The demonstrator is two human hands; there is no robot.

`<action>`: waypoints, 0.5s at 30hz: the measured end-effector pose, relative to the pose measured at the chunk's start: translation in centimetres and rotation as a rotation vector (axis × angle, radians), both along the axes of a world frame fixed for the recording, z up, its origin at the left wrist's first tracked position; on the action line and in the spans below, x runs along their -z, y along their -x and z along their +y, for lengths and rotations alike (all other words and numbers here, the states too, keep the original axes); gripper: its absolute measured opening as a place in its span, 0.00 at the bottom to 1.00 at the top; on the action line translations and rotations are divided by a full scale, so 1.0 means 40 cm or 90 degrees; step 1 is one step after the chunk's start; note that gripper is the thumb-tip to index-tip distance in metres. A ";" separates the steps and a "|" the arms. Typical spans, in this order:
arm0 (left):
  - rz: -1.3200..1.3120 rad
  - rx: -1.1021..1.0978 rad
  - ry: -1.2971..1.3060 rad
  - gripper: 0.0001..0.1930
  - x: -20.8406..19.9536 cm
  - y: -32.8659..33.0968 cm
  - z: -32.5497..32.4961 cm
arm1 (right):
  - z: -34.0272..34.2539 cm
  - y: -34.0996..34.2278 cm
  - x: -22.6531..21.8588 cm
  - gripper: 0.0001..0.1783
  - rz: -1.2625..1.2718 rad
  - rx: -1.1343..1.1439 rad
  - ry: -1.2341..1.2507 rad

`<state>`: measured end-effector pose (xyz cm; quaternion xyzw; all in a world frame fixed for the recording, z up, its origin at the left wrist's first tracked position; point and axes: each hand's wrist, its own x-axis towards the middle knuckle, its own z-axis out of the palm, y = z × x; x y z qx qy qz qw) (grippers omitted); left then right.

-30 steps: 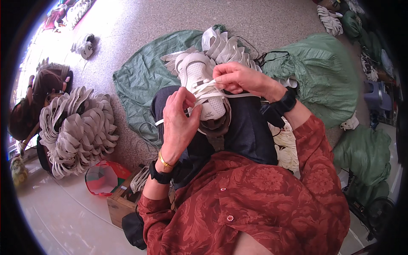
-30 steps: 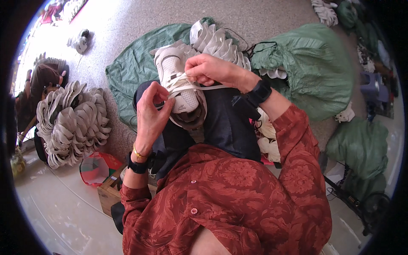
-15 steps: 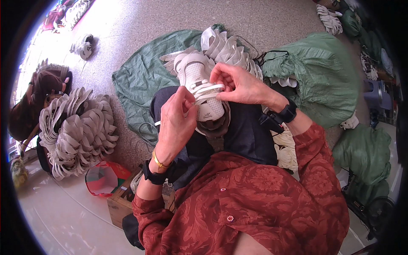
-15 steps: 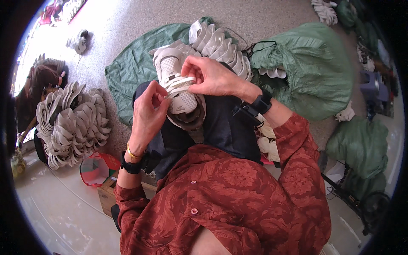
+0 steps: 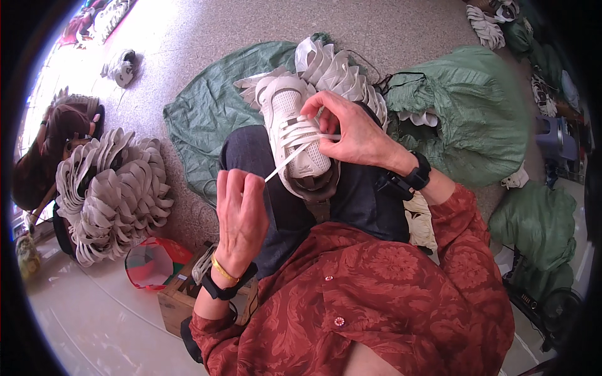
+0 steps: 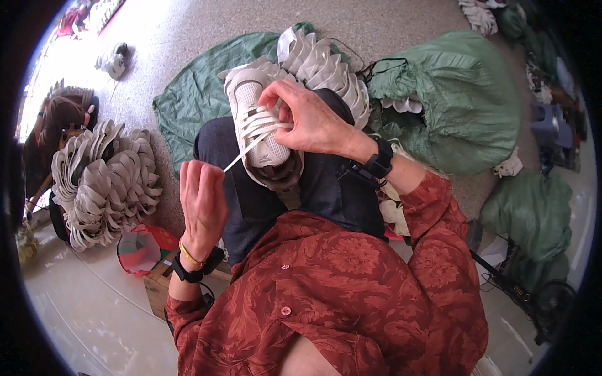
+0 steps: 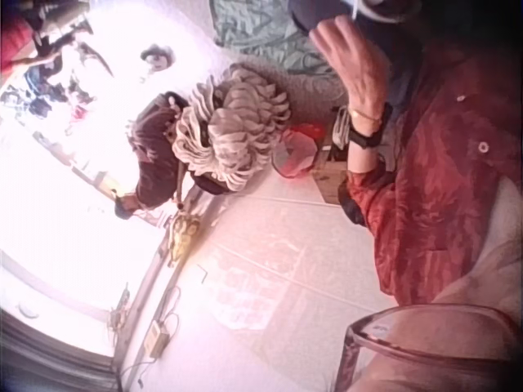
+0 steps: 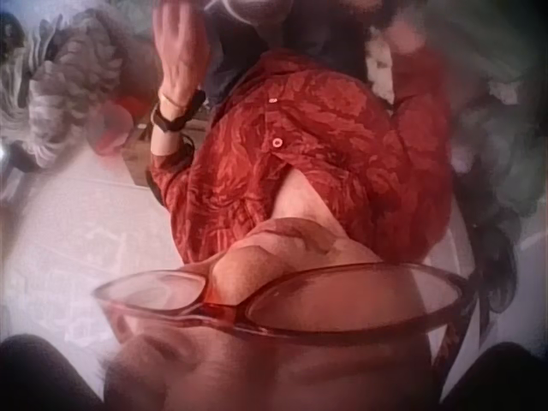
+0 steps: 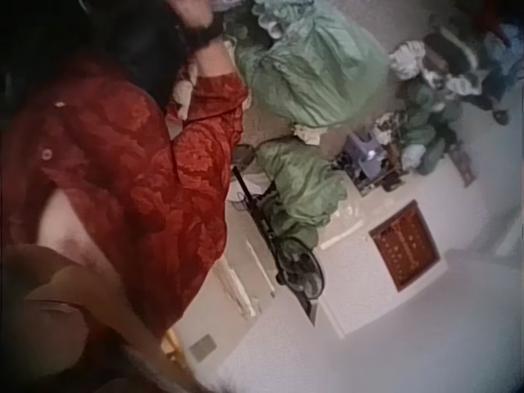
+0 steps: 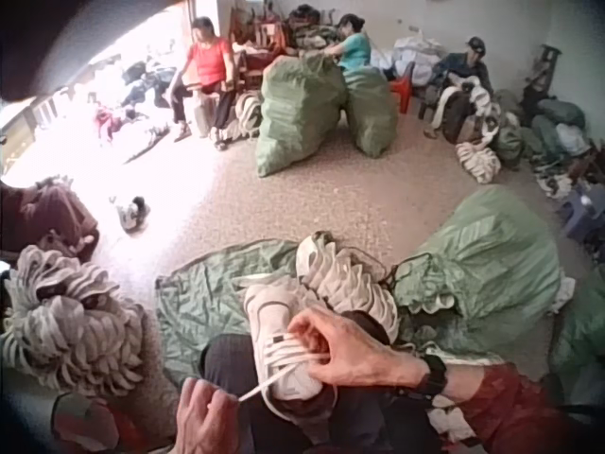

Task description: Lacing white shoe uppers in a manufacturing environment.

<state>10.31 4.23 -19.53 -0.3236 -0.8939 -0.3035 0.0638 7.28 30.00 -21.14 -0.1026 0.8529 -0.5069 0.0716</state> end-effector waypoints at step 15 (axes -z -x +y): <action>-0.156 -0.100 -0.226 0.07 0.080 0.004 0.037 | 0.008 -0.080 0.015 0.13 -0.041 0.114 0.033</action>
